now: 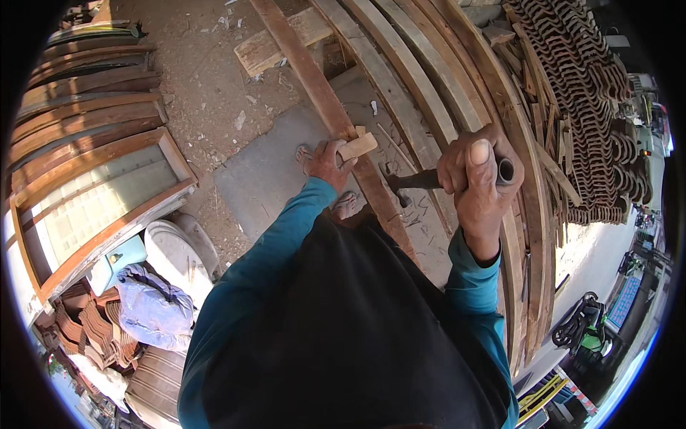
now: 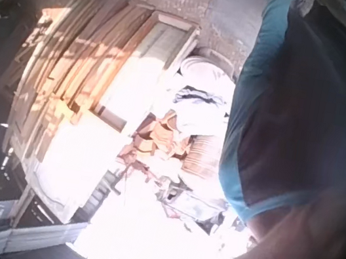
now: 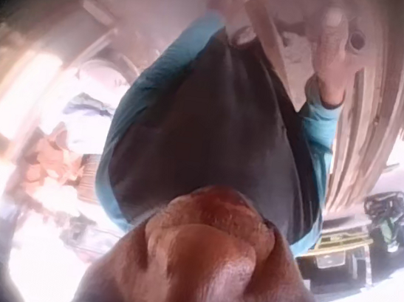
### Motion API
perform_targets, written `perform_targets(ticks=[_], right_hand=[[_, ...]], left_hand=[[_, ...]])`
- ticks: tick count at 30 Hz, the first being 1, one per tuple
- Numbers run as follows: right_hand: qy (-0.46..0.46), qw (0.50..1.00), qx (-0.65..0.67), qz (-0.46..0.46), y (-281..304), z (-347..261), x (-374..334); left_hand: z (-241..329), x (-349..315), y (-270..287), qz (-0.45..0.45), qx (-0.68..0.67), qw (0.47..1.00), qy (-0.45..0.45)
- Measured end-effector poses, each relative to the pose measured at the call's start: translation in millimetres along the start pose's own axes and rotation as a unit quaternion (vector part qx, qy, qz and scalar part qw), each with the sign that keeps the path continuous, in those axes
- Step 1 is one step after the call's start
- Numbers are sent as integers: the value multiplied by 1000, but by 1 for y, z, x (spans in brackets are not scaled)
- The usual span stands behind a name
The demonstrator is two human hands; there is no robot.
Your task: The person removes nails from wooden planks by positioning a small wooden block for leverage and pulling each nail out using the claw of a hammer.
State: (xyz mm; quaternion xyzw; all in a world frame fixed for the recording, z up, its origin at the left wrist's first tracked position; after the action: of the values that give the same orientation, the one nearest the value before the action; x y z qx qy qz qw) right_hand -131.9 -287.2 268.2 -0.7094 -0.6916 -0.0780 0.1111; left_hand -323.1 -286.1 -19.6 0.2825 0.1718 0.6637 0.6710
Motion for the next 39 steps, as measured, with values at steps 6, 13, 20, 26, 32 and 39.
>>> perform_targets(ticks=[6, 13, 20, 26, 32, 39], right_hand=[[-106, 994, -9, -15, -94, 70, 137], [-196, 964, -162, -76, -177, 178, 243], [-253, 921, -283, -85, -217, 257, 301], [-289, 924, -219, -124, -215, 266, 311], [-121, 987, -106, 26, -178, 124, 217], [119, 960, -249, -43, -163, 124, 199]], left_hand=[[-22, 17, 3, 21, -27, 999, 0], [-43, 36, 16, -13, -134, 985, 104], [-52, 53, 31, -54, -116, 988, 87], [-53, 54, 31, -26, -108, 991, 71], [-56, 56, 29, -37, -90, 994, 51], [-34, 41, 25, -48, -48, 997, 47]])
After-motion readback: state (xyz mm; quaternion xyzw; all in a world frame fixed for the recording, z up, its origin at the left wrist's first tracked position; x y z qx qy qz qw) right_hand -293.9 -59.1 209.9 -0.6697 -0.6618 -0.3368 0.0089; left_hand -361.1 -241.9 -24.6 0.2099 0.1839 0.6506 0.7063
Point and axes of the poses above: each hand's wrist, its own x-axis towards the middle knuckle, its own y-axis out of the back of the hand, z = x × y, the point moved 1 cm from there along x, towards the middle knuckle, and after that the axes turned 2 degrees about x, right-handed, at the moved point
